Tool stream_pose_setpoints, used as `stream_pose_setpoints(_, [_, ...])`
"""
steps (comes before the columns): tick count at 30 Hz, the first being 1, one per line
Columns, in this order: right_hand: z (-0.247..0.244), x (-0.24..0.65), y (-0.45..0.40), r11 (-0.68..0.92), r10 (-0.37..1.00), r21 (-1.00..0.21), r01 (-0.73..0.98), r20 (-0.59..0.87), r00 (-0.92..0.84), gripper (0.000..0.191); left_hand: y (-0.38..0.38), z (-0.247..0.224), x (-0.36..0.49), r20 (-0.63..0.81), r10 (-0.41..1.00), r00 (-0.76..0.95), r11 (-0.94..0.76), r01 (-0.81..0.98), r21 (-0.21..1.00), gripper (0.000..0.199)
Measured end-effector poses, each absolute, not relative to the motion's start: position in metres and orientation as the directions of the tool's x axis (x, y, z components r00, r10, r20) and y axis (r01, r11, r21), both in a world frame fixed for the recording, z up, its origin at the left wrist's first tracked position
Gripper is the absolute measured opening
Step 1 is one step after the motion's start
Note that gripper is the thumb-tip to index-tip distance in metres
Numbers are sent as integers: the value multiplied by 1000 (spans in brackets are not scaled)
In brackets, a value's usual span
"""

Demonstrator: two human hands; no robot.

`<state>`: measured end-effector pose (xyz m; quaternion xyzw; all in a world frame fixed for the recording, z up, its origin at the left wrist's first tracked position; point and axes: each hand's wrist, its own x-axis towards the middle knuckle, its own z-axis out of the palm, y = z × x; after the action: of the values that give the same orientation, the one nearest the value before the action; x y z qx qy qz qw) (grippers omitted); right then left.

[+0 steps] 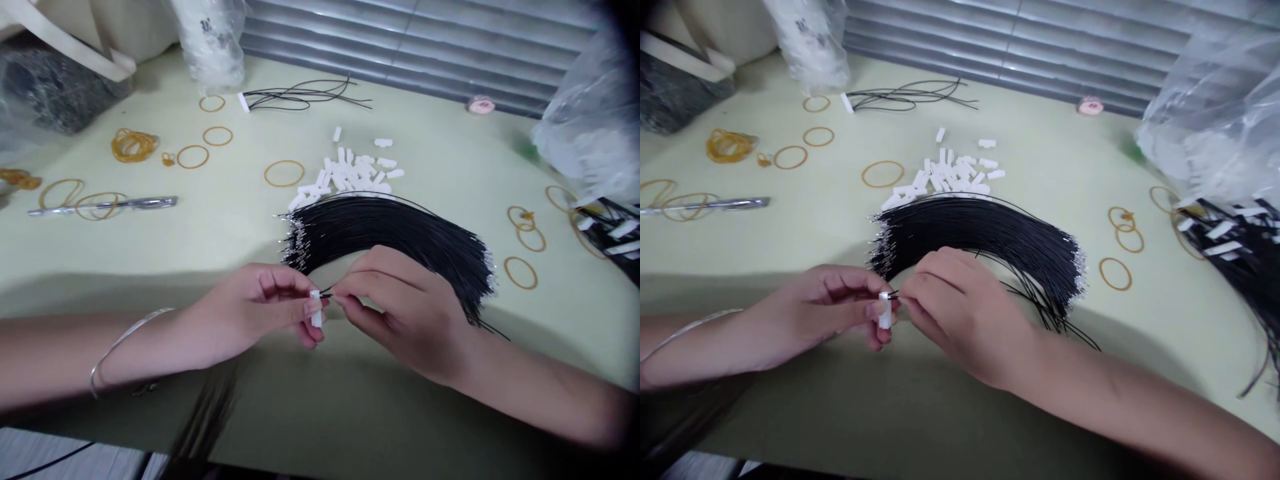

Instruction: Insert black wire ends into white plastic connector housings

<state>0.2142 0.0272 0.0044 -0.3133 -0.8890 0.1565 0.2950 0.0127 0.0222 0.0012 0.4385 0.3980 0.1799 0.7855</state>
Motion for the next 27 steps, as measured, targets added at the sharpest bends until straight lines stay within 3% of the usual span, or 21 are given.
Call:
stream_pose_setpoints(11, [4, 208, 23, 765, 623, -460, 450, 355, -697, 16, 20, 4, 15, -495, 649, 577, 475, 201, 857, 14])
stream_pose_setpoints(16, [14, 219, 40, 718, 609, -568, 401, 235, -757, 13, 17, 4, 15, -484, 648, 588, 459, 205, 865, 15])
stream_pose_setpoints(18, [18, 225, 55, 657, 679, -599, 458, 207, -704, 9, 17, 5, 15, -482, 631, 608, 476, 187, 859, 15])
stream_pose_setpoints(22, [14, 227, 87, 601, 798, -474, 644, 309, -518, 15, 19, 6, 17, -512, 602, 612, 531, 172, 830, 13])
stream_pose_setpoints(27, [0, 213, 109, 741, 672, -285, 608, 320, -668, 9, 22, 5, 16, -478, 611, 632, 519, 136, 844, 16])
